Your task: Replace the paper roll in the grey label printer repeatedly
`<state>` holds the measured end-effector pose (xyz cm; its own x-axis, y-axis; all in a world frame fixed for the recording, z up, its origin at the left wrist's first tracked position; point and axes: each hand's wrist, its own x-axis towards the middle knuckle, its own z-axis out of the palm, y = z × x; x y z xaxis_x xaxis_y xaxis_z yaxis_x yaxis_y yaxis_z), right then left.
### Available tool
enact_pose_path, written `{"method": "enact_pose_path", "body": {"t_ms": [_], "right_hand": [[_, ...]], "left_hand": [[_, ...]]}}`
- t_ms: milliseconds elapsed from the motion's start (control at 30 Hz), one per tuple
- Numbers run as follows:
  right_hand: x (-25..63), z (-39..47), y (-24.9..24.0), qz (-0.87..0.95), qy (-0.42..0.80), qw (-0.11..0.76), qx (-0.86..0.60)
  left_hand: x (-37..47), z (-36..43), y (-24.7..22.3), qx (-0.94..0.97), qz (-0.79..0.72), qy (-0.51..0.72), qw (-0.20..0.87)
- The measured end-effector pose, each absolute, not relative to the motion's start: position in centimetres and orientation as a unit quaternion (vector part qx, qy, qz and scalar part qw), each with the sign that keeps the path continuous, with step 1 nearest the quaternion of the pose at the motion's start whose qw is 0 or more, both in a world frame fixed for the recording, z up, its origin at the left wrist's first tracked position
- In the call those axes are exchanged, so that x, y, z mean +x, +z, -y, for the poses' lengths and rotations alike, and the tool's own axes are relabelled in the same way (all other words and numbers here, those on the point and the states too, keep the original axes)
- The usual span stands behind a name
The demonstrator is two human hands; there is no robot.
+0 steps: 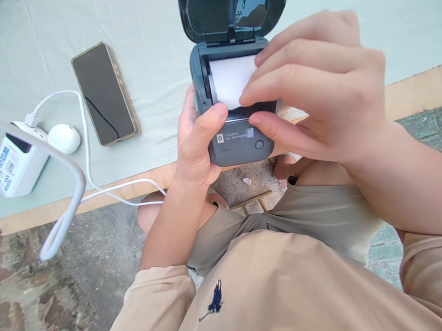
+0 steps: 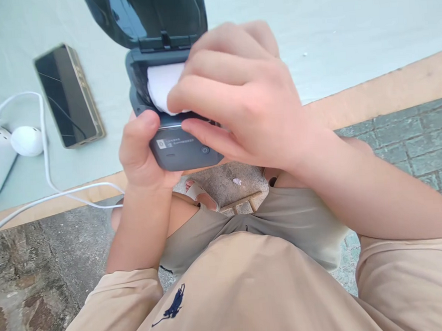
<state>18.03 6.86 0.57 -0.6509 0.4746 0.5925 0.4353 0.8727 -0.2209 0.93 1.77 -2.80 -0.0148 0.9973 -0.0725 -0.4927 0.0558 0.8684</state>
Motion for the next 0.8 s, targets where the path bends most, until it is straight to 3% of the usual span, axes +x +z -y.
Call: {"method": "enact_pose_path", "body": {"t_ms": [233,467,800], "right_hand": [[18.6,-7.3,1.3,0.903,0.056,0.295,-0.308],[18.5,-7.3,2.2,0.9,0.065,0.183,-0.389],[17.7,-7.6,2.3,0.889,0.044,0.187,-0.415]], "left_hand": [[0.8,-1.9,-3.0,0.381,-0.379,0.567,0.624],[1.1,-1.6,-2.9,0.372,-0.339,0.58,0.64],[1.6,-1.3,-2.0,0.353,-0.383,0.582,0.625]]}}
